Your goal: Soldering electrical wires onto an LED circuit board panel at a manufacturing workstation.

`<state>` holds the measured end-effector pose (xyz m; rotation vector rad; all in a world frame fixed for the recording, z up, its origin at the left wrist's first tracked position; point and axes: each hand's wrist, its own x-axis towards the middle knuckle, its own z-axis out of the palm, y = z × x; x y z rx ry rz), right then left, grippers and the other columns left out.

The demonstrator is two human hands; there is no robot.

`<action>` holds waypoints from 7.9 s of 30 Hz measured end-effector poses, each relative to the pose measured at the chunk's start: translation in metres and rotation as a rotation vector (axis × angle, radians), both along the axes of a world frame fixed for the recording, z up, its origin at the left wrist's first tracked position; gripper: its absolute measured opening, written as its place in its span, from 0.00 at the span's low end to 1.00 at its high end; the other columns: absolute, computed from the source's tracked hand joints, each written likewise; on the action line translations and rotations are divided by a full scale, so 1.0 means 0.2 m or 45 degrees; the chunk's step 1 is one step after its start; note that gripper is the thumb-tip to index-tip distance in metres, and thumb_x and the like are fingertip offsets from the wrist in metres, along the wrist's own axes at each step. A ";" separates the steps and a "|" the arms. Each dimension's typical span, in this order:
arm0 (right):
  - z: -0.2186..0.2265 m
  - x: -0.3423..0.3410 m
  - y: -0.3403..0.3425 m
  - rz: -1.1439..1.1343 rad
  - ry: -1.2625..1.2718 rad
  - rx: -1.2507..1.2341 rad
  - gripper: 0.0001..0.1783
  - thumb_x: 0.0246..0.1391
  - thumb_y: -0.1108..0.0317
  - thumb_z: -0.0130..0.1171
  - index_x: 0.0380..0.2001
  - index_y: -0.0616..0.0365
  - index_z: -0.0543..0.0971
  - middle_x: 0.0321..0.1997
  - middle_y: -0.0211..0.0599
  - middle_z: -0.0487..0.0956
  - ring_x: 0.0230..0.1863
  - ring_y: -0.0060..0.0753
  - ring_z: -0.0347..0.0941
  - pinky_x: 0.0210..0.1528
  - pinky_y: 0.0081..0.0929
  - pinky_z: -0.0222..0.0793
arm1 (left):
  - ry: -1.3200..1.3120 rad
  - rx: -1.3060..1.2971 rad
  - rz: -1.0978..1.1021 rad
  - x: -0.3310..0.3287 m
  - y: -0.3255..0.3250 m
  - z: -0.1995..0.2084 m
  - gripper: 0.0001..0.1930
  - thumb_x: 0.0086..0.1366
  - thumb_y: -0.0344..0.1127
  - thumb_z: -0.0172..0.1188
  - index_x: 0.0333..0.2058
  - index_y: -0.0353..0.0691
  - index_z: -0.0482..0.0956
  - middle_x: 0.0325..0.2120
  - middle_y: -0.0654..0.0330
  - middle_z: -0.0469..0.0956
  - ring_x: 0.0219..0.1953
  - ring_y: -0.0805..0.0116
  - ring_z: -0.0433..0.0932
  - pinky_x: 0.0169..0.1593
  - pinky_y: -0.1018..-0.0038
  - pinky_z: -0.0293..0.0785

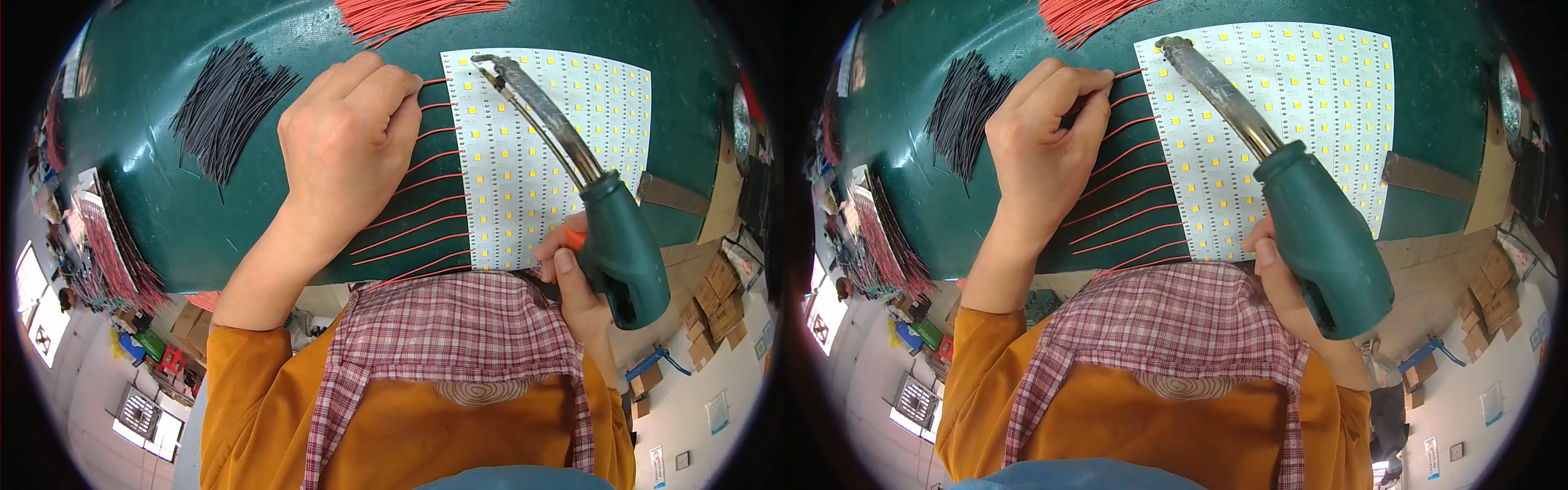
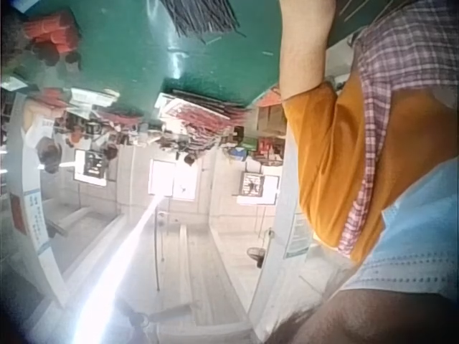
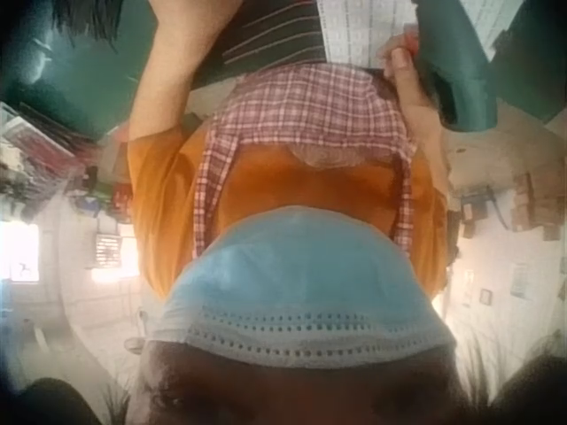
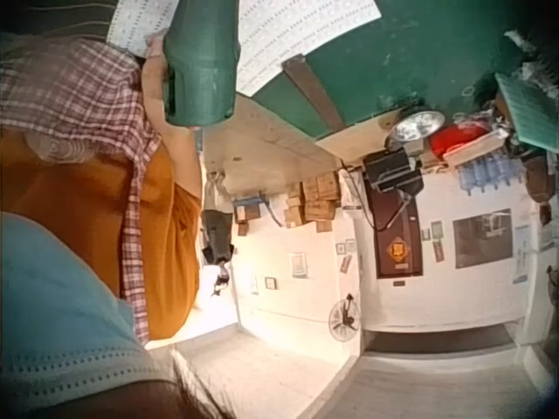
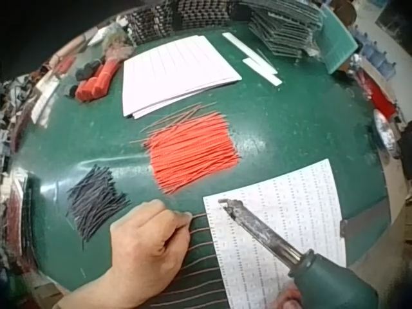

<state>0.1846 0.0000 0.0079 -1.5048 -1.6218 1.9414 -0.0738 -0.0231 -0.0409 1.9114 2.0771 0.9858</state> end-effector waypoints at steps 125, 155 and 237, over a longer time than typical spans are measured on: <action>-0.34 0.50 -0.33 0.122 0.244 0.116 0.13 0.50 0.78 0.58 0.41 0.64 0.74 0.31 0.36 0.79 0.33 0.28 0.76 0.37 0.23 0.71 | 0.520 0.075 -0.219 0.35 -0.38 -0.07 0.10 0.47 0.26 0.61 0.31 0.42 0.80 0.25 0.68 0.79 0.30 0.70 0.77 0.40 0.71 0.68; -0.32 0.51 -0.36 0.162 0.068 0.148 0.10 0.48 0.77 0.60 0.36 0.60 0.76 0.31 0.34 0.80 0.34 0.30 0.78 0.37 0.22 0.72 | 0.506 0.063 -0.200 0.42 -0.41 -0.09 0.11 0.44 0.23 0.62 0.31 0.36 0.80 0.25 0.62 0.77 0.28 0.66 0.76 0.29 0.76 0.73; -0.30 0.34 -0.25 0.200 0.102 0.117 0.08 0.51 0.74 0.58 0.37 0.60 0.78 0.33 0.34 0.80 0.36 0.27 0.77 0.39 0.25 0.73 | 0.402 0.083 -0.114 0.30 -0.24 -0.11 0.10 0.45 0.25 0.58 0.29 0.42 0.80 0.23 0.65 0.72 0.27 0.67 0.73 0.26 0.73 0.70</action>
